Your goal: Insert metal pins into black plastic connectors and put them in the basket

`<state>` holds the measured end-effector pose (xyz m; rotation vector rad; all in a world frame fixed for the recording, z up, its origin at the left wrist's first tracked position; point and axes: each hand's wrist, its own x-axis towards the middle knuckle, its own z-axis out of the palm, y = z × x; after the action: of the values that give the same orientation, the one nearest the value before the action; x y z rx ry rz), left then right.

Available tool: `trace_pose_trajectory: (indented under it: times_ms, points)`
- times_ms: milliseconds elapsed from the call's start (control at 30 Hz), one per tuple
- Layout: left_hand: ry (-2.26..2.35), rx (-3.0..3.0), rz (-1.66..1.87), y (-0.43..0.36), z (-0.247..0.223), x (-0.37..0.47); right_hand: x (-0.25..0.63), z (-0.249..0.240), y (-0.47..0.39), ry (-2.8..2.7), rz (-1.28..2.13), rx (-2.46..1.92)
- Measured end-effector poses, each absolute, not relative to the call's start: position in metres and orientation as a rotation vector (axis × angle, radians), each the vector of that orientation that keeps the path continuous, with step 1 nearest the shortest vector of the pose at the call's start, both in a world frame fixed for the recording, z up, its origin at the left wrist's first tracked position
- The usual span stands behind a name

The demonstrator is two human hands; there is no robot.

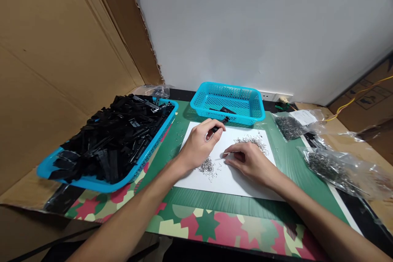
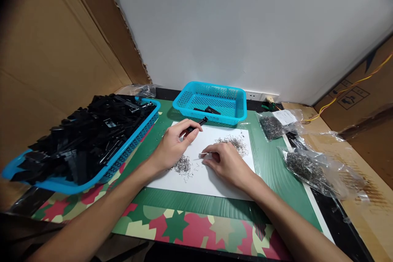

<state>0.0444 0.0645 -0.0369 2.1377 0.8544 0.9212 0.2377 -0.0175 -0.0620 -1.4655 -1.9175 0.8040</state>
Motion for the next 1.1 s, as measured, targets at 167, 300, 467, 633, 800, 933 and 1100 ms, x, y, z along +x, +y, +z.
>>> trace_pose_trajectory:
  times_ms: [167, 300, 467, 633, 800, 933, 1100]
  points:
    - [0.842, 2.152, 0.914, 0.064, -0.038, 0.045, 0.232, -0.062, -0.018, -1.92, 0.87, -1.441]
    - [0.84, 2.156, 0.905, 0.064, -0.037, 0.045, 0.231, -0.059, -0.019, -1.964, 0.83, -1.48]
    - [0.845, 2.161, 0.897, 0.065, -0.038, 0.045, 0.231, -0.057, -0.021, -1.975, 0.841, -1.448]
    - [0.846, 2.166, 0.883, 0.065, -0.038, 0.045, 0.234, -0.055, -0.02, -1.932, 0.836, -1.459]
    - [0.863, 2.173, 0.885, 0.065, -0.037, 0.045, 0.235, -0.056, -0.018, -1.935, 0.786, -1.5]
    - [0.874, 2.176, 0.883, 0.066, -0.038, 0.045, 0.233, -0.058, -0.018, -1.973, 0.764, -1.485]
    - [0.855, 2.143, 0.845, 0.065, -0.037, 0.045, 0.233, -0.052, -0.02, -1.969, 0.778, -1.449]
